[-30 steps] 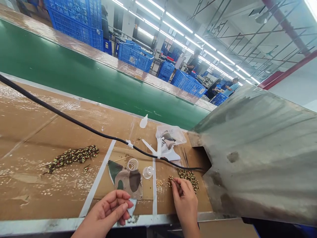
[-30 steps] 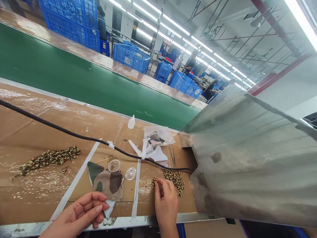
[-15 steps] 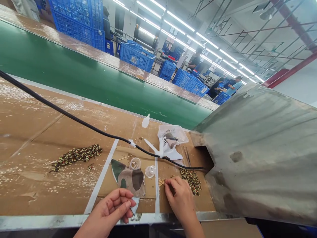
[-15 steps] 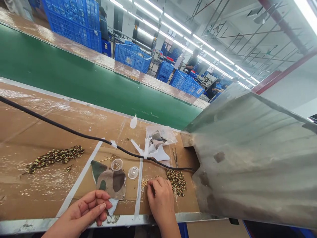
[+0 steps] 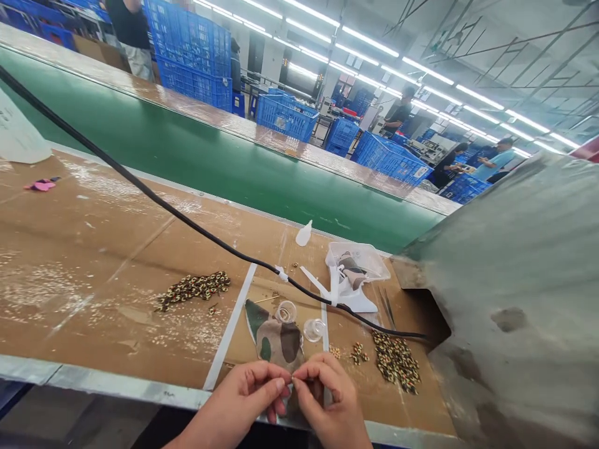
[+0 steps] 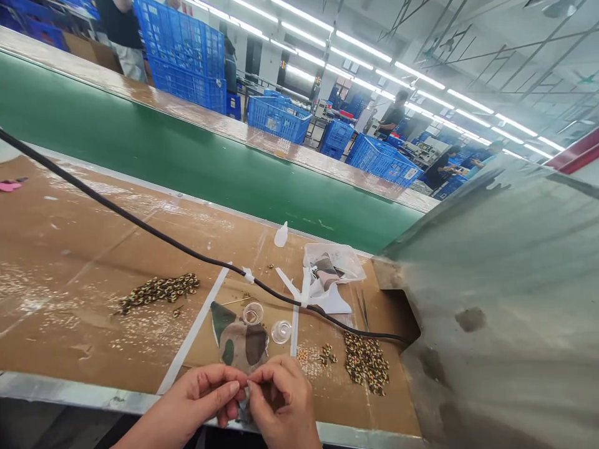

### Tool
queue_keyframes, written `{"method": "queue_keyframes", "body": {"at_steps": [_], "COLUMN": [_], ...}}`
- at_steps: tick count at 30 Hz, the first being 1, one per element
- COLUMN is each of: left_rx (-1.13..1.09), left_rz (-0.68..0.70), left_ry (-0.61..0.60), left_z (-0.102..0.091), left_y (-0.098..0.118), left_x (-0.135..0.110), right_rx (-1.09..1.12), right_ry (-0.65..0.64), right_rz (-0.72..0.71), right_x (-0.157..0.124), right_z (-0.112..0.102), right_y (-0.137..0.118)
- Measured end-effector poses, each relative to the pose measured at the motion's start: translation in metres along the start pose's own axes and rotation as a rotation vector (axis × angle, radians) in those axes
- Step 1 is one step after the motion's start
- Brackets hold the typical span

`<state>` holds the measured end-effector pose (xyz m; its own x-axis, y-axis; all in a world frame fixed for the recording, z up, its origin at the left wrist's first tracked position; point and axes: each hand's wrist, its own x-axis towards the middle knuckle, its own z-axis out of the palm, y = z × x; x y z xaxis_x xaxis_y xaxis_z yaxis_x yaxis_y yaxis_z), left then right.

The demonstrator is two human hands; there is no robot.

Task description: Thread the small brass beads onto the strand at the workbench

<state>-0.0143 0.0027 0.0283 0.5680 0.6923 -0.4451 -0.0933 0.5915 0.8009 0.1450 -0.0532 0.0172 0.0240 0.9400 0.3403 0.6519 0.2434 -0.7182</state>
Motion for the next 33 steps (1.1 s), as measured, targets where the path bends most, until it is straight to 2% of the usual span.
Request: {"method": "queue_keyframes", "body": {"at_steps": [5,10,16,23,29,33], "left_rx": [-0.042,-0.041,-0.036,-0.047,-0.067,-0.093], "left_rz": [0.002,0.045,0.041,0.031,0.028,0.036], "left_ry": [-0.001,0.034,0.055,0.07,0.072,0.093], "left_z": [-0.003,-0.004,-0.003,0.002,0.0,0.001], "left_y": [-0.004,-0.011,-0.012,-0.005,-0.008,-0.008], "left_x": [0.0,0.002,0.002,-0.002,0.0,-0.001], "right_rx": [-0.003,-0.055,-0.121,-0.224,-0.263,-0.243], "right_ry": [-0.044,-0.015,-0.065,-0.008,-0.045,0.0], "right_rz": [-0.048,-0.091,-0.107,-0.18,-0.25,-0.209], "right_x": [0.002,0.0,-0.004,-0.001,0.001,0.0], "right_z": [0.008,0.007,0.004,0.002,0.0,0.004], "right_y": [0.001,0.0,0.001,-0.005,-0.006,-0.007]}}
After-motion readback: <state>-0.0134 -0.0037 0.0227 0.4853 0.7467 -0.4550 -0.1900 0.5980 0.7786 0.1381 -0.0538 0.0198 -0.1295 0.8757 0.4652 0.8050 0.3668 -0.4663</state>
